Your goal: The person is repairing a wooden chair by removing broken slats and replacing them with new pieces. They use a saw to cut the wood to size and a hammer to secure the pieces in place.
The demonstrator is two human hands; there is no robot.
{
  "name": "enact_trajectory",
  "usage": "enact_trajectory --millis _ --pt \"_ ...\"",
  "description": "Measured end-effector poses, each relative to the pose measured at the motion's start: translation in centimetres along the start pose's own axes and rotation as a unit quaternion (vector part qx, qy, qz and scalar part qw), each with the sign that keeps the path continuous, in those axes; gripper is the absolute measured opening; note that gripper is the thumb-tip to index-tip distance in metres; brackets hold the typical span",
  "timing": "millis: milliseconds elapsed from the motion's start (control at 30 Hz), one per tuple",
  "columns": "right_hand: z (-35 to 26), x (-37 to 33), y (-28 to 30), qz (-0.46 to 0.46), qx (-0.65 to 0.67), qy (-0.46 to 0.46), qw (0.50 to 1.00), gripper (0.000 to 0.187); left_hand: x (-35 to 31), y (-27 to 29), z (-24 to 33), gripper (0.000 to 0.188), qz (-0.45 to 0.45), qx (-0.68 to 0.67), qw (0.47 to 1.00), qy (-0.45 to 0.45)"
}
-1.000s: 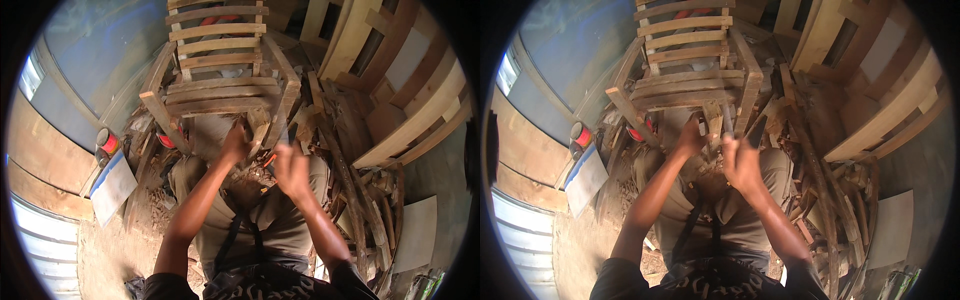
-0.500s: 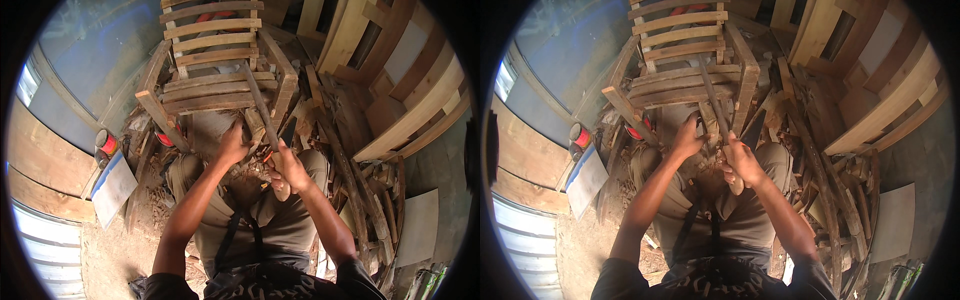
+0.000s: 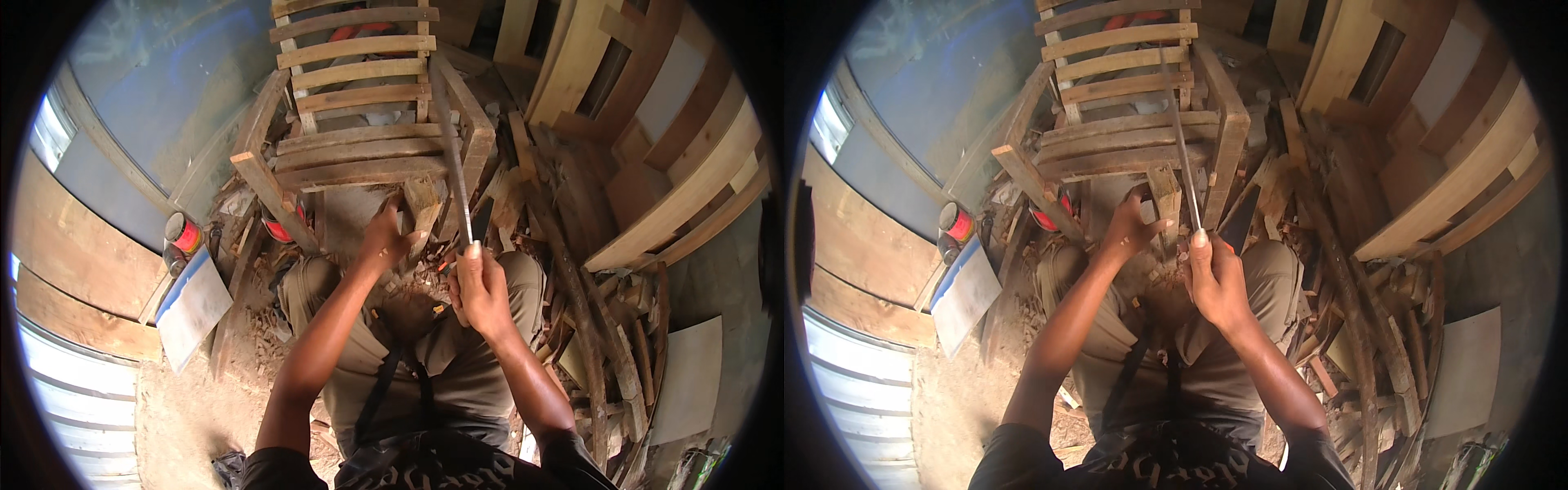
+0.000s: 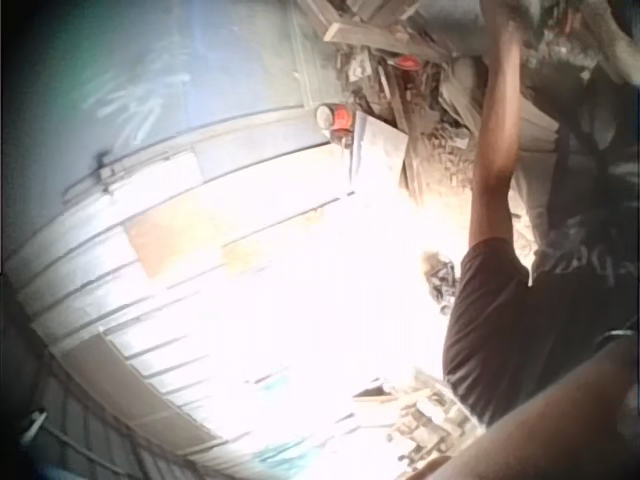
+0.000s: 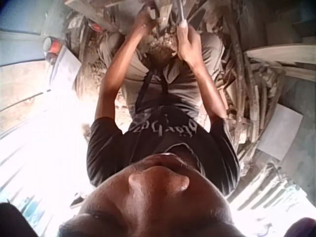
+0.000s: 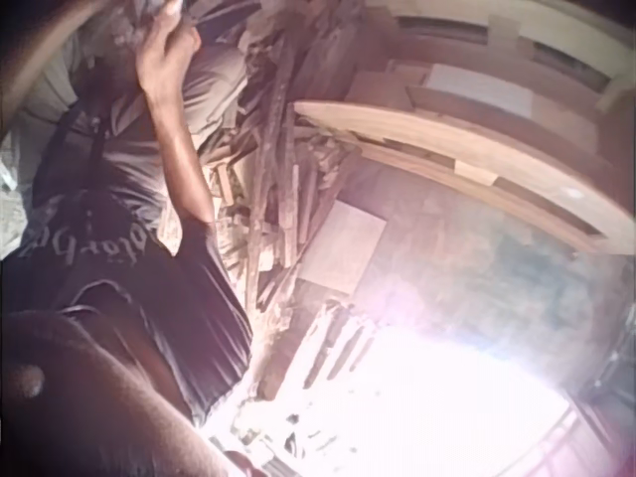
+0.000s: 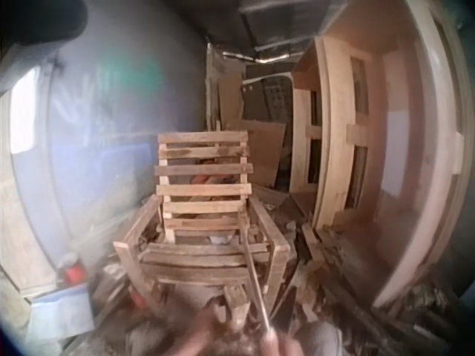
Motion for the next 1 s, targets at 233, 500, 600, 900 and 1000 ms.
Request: enact_trajectory --millis 233,500,600,900,1000 --pt "-7.3 -0.6 2.2 0.067 0.027 0.245 0.967 0.048 -0.4 0.5 0.5 0.076 0.021 -0.036 0.999 -0.02" --pt "3.6 1.1 -1.0 0.027 -0.08 0.007 0.996 0.058 -0.2 -0.7 1.1 0.074 0.021 -0.004 0.999 -0.036" --pt "3.7 1.0 -2.0 -0.044 0.022 -0.054 0.997 0.06 -0.6 -0.7 0.4 0.075 0.012 -0.01 0.999 -0.028" --pt "10.7 4.6 -2.4 0.062 0.093 0.113 0.987 0.034 0.4 -2.2 2.1 0.072 0.024 0.0 0.995 -0.097" --pt "9.1 4.6 -4.3 0.042 0.112 0.077 0.99 0.039 0.2 -1.1 0.1 0.073 0.034 -0.018 0.995 -0.09"
Point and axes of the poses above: each hand's wrist, its own x-axis towards the middle knuckle, its own y-axis out of the back of the hand, z = x × y, the point moved 7 cm from there along x, towards the middle knuckle, and after that the axes turned 12 degrees about -x, right-handed, at the moved point
